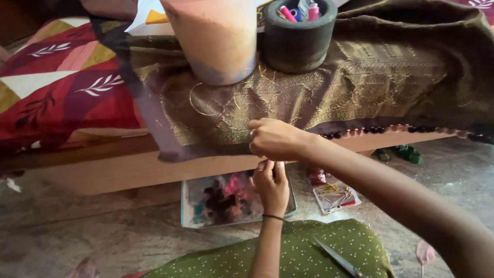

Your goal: Sewing and attaching hair extensions to the edge of a piece of fabric.

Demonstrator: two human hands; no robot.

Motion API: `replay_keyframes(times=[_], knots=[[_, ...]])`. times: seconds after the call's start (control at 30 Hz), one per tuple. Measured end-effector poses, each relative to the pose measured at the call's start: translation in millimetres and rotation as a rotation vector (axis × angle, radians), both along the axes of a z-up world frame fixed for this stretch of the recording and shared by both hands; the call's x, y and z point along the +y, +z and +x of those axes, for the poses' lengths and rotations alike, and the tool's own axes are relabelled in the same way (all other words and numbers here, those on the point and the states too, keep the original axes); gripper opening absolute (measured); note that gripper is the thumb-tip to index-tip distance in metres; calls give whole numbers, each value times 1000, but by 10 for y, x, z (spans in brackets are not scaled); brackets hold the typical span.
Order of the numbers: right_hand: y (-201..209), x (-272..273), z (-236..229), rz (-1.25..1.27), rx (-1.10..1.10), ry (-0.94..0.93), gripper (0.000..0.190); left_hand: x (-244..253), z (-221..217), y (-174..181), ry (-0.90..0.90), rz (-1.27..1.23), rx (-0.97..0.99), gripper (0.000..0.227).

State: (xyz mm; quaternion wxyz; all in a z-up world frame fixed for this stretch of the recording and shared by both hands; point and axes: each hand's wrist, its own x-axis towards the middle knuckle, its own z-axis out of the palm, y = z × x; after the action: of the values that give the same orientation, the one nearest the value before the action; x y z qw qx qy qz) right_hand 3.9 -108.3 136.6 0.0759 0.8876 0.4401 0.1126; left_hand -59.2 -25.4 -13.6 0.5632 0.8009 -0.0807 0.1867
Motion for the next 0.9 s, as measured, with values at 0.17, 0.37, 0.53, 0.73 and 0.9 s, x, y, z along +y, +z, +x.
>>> replay_keyframes(times=[0.17,0.37,0.53,0.73,0.9], knots=[[-10,79,154,-286,48,7,15,93,-197,417,162,3,-215,15],[-156,-246,-641,682,0,-107,20,23,-99,197,146,-9,-177,15],[-823,-598,-734,791,165,-433,22,-175,67,-187,-250,-1012,406,17],[-862,-787,-739,758,105,-347,15,-114,-38,-42,-224,-937,364,18],[-239,-697,-810,522,55,-252,28,-49,-110,169,-63,-354,68,15]])
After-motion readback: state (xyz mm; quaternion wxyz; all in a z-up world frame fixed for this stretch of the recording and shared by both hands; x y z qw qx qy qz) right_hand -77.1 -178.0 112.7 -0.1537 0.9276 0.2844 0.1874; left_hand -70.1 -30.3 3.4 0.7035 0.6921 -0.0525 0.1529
